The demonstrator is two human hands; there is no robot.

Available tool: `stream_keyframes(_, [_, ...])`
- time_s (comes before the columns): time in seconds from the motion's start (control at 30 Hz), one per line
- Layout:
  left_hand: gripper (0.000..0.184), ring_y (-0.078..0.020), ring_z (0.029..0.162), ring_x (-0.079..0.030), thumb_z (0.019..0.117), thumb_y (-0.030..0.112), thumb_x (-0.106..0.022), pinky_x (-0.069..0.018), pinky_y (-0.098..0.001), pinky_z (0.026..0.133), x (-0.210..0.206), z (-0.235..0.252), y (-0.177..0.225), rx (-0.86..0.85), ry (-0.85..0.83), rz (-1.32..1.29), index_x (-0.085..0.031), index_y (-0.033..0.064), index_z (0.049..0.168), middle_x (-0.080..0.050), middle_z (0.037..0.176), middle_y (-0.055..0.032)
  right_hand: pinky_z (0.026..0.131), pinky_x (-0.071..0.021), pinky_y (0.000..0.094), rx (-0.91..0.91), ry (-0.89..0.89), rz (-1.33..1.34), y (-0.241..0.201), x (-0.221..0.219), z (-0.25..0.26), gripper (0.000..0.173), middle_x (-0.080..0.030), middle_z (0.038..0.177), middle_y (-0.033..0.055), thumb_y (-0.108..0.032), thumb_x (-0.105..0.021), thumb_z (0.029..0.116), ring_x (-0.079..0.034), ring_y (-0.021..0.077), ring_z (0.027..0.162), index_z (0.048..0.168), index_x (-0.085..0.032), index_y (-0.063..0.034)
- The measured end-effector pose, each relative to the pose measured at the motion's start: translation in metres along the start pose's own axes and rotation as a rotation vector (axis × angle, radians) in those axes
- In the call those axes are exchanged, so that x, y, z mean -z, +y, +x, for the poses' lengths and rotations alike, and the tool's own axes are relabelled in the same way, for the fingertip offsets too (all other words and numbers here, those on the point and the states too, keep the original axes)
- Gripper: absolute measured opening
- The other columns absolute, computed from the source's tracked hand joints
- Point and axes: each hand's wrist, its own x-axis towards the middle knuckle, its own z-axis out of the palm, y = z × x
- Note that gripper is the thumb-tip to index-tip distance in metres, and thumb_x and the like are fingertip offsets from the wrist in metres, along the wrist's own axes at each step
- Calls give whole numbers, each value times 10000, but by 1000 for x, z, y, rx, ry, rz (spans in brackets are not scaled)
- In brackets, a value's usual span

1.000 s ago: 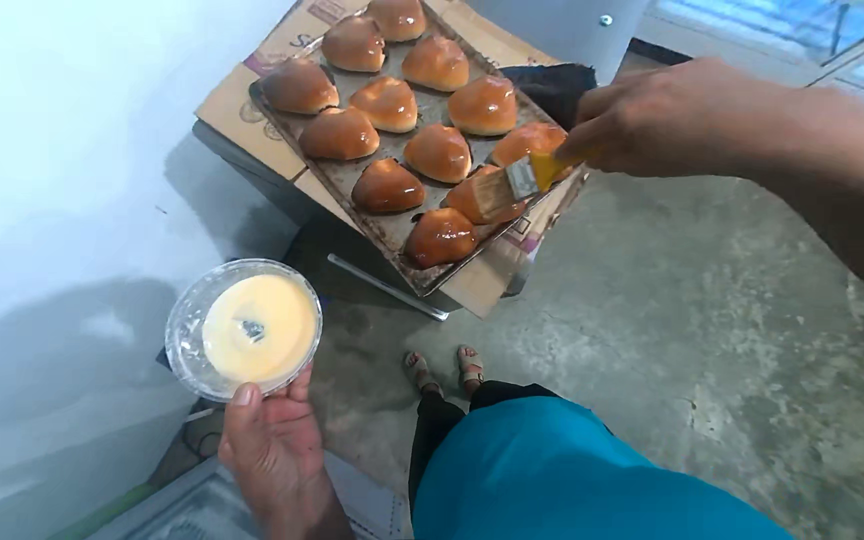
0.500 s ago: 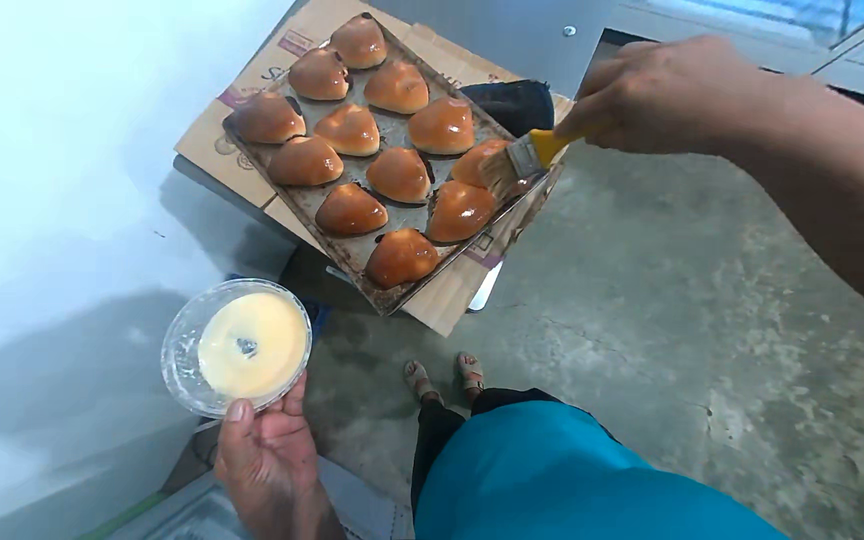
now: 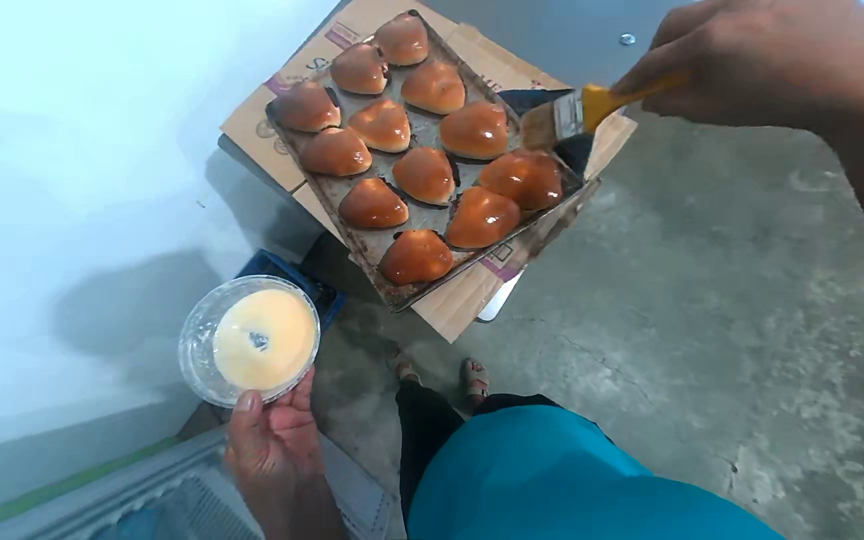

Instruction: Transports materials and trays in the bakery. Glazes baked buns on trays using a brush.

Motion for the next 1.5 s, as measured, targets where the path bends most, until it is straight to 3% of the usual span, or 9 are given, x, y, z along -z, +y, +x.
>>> stream_keyframes(0.23, [246, -259, 937, -750, 1037, 134, -379, -626, -423, 882, -7, 52, 2, 42, -114, -49, -581, 16, 1112, -741, 1005, -140, 699, -531, 588, 333, 91, 124, -123, -53, 80, 221, -663, 981, 183, -14, -626, 951, -647, 432, 951, 1092, -764, -115])
stream_keyframes(0.33, [204, -258, 940, -747, 1015, 153, -484, -628, -422, 875, 1, 94, 7, 66, -148, -73, -580, 14, 1130, -734, 1023, -145, 796, -528, 638, 241, -57, 109, -112, -58, 99, 232, -691, 1033, 168, -3, -661, 931, -655, 424, 1026, 1080, -783, -131])
stream_keyframes(0.5, [201, -243, 927, -753, 1015, 110, -430, -637, -411, 846, 19, 190, 16, 116, -177, -65, -589, 22, 1102, -745, 1003, -124, 611, -495, 628, 89, -6, -11, -129, -13, 113, 209, -686, 990, 164, -36, -666, 932, -663, 440, 892, 1084, -778, -126])
stream_keyframes(0.67, [169, -253, 948, -746, 982, 125, -522, -628, -424, 868, 15, 271, 27, 156, -307, -107, -574, 36, 1116, -736, 1019, -118, 750, -520, 643, 33, 23, 51, -199, -29, 210, 251, -681, 1064, 204, -31, -642, 940, -655, 456, 1005, 1146, -760, -112])
stream_keyframes(0.83, [257, -259, 954, -747, 917, 171, -685, -626, -434, 879, 21, 319, 33, 181, -337, -135, -605, 37, 1122, -742, 1018, -127, 669, -518, 631, -102, -216, -61, -195, -30, 220, 189, -674, 985, 165, -35, -690, 931, -654, 441, 984, 1055, -776, -148])
stream_keyframes(1.0, [192, -231, 929, -750, 955, 150, -573, -634, -418, 849, 27, 341, 30, 223, -272, -81, -602, 36, 1107, -747, 993, -98, 629, -503, 590, -221, -192, -177, -199, 10, 222, 229, -680, 982, 116, -35, -707, 922, -653, 404, 943, 1088, -788, -171])
stream_keyframes(1.23, [186, -235, 931, -746, 969, 168, -601, -629, -417, 859, 26, 356, 44, 167, -297, -75, -616, 39, 1101, -744, 997, -107, 739, -476, 713, -62, 86, 84, -207, -25, 298, 258, -672, 1097, 257, -36, -628, 959, -646, 513, 993, 1184, -746, -82])
stream_keyframes(1.33, [185, -237, 949, -742, 969, 172, -602, -622, -413, 879, 31, 359, 47, 160, -304, -80, -633, 54, 1108, -739, 1018, -117, 789, -459, 738, -68, -9, 92, -204, -51, 322, 235, -644, 1141, 275, -52, -629, 968, -618, 538, 1042, 1178, -733, -71])
stream_keyframes(1.5, [172, -235, 943, -747, 1022, 134, -461, -632, -399, 861, 34, 369, 48, 173, -247, -93, -576, 48, 1117, -740, 1017, -109, 696, -483, 699, -177, -156, -65, -169, -35, 285, 252, -685, 1068, 201, 9, -664, 939, -627, 507, 1034, 1117, -774, -131])
